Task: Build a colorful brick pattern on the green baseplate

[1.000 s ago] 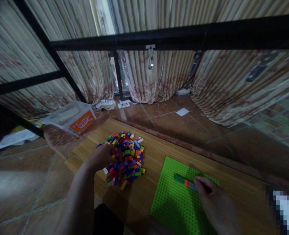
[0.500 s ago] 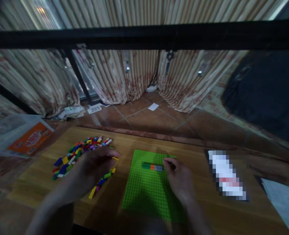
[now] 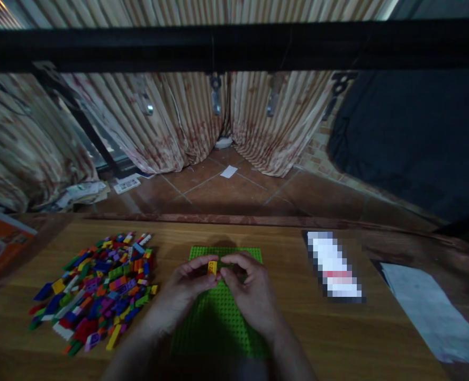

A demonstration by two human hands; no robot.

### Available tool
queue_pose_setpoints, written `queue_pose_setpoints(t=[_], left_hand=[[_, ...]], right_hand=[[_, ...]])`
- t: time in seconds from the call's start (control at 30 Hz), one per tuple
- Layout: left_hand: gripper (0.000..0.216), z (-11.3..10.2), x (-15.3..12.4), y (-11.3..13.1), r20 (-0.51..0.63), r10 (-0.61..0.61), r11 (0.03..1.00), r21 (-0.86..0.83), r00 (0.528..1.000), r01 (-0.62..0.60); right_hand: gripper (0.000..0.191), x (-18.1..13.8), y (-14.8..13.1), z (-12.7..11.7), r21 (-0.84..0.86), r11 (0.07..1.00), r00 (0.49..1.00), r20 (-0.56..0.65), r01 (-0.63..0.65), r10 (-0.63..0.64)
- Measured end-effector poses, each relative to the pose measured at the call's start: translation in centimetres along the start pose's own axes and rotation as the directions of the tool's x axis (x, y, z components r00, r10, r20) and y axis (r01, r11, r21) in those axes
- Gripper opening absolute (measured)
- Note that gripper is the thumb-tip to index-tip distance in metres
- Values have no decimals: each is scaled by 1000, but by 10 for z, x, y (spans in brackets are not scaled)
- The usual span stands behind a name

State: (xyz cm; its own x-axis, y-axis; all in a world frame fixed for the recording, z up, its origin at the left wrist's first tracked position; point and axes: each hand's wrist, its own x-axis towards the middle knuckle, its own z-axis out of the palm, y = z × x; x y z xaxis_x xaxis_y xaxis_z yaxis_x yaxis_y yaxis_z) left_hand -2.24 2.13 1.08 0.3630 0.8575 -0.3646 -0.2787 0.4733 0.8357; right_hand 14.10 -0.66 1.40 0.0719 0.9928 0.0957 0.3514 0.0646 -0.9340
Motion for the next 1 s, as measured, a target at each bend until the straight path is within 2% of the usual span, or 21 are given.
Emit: queue_pose_setpoints(t=[0.13,0.27,0.4,0.47,0.57,0.67,0.73,0.77,0.83,1.0], left_hand=[[45,2,0,-1,17,-10,991,-134,1000,12],[44,2,-3,2,103,-18,988,-153,995,34],[45,2,-4,3,106,-17,991,-127,994,30],[46,0,-5,3,114,-15,997,-67,993,23],[49,-9,-4,8,114,-30,993,114,993,17],[37,-24,-1,18,-47,53,947,320,997,-35],[24,-35,2,23,-175,174,893,442,969,-81],[19,-40,4,24,-202,218,864,494,955,-93],[12,-46,6,23,-195,249,820,564,949,-99],[12,-45,5,11,-44,224,729,670,974,-138]], right_hand=[[23,0,-5,3,55,996,995,71,64,-68],[28,1,-5,5,82,993,992,89,84,-91],[26,0,-2,7,69,994,991,104,83,-90],[25,0,0,7,23,996,988,127,86,-89],[23,-1,3,6,-88,990,987,126,112,-101],[24,-2,7,5,-221,965,987,103,144,-124],[25,-3,11,6,-315,935,985,111,162,-134],[24,-4,13,7,-360,917,983,118,173,-139],[23,-6,16,10,-432,879,978,137,201,-156],[22,-9,20,20,-487,821,953,203,298,-225]])
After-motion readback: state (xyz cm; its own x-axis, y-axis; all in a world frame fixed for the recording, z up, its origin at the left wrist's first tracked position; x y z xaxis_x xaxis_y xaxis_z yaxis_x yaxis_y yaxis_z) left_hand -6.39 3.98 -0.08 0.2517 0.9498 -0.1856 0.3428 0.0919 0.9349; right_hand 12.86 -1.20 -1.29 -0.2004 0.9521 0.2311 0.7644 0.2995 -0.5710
